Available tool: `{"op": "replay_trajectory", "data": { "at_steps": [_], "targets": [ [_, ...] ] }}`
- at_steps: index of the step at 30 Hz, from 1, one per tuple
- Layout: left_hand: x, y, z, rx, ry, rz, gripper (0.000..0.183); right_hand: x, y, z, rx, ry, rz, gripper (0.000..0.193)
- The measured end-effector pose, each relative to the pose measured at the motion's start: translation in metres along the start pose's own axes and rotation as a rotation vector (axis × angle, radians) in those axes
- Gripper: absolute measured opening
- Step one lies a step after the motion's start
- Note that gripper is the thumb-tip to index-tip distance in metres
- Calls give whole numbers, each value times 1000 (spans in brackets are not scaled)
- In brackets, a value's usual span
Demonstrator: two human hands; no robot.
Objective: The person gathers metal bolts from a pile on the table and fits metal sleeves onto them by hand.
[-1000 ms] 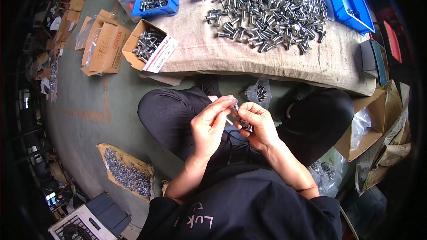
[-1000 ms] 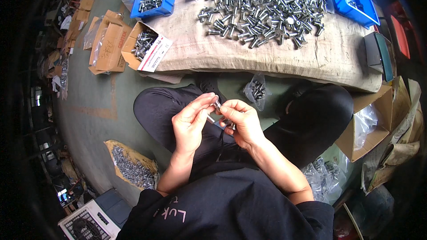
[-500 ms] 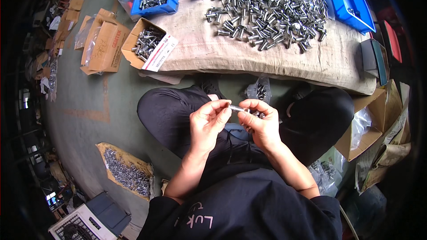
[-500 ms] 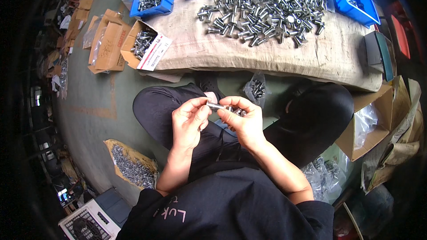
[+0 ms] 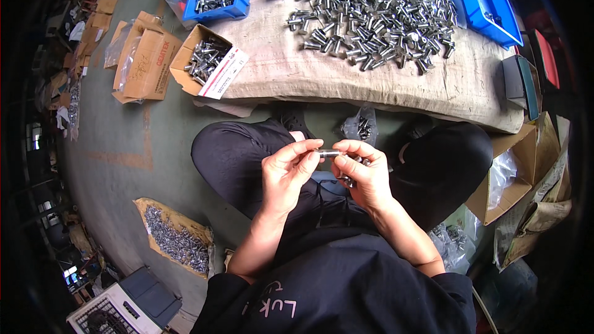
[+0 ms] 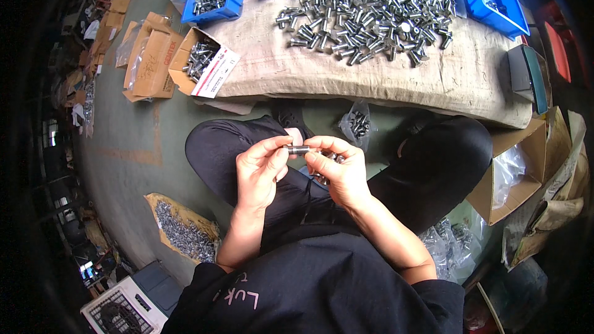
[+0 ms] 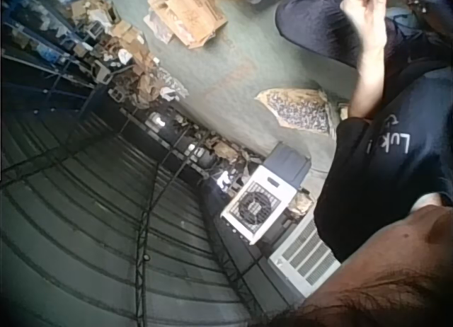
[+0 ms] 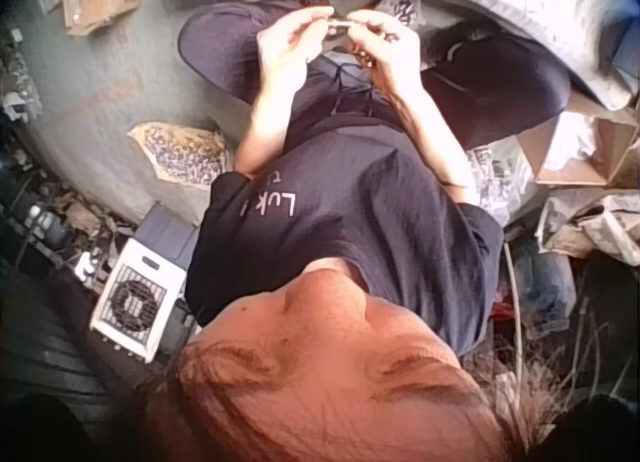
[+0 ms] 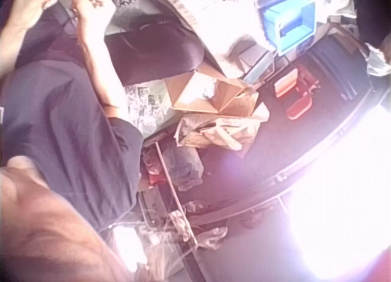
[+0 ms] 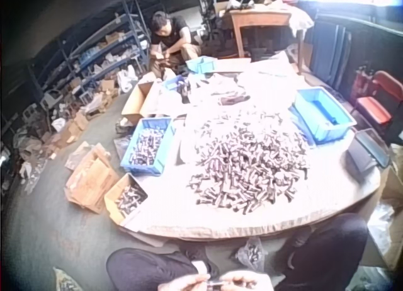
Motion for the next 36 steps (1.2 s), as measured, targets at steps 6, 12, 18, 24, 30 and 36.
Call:
{"op": "replay_trajectory", "data": {
  "at_steps": [6,12,18,24,30,36],
  "targets": [
    [0,15,-8,-198,-110,-200,21,1,-2,-2,-56,2,-61,21],
    [0,7,-6,-141,-42,-68,23,0,-1,-1,-30,-1,-18,20],
    [0,6,-3,-168,6,-57,22,-1,-2,-4,6,5,42,18],
    [-1,9,-5,-190,-21,-128,21,0,-1,-4,-48,-14,-4,19],
    [1,25,-15,-524,-43,-282,18,1,-7,-6,63,12,28,18],
    [-1,13,-10,-477,-83,-190,14,2,-5,-2,211,42,73,15]
  ]
}}
Point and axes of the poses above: each hand's wrist, its own x-axis away from the middle knuckle, its own z-axis out of the back of the hand, y = z × x, the point moved 7 cm from there along -x, towards the middle knuckle, and after that the axes turned 13 degrees about x, right-handed, at the moved point
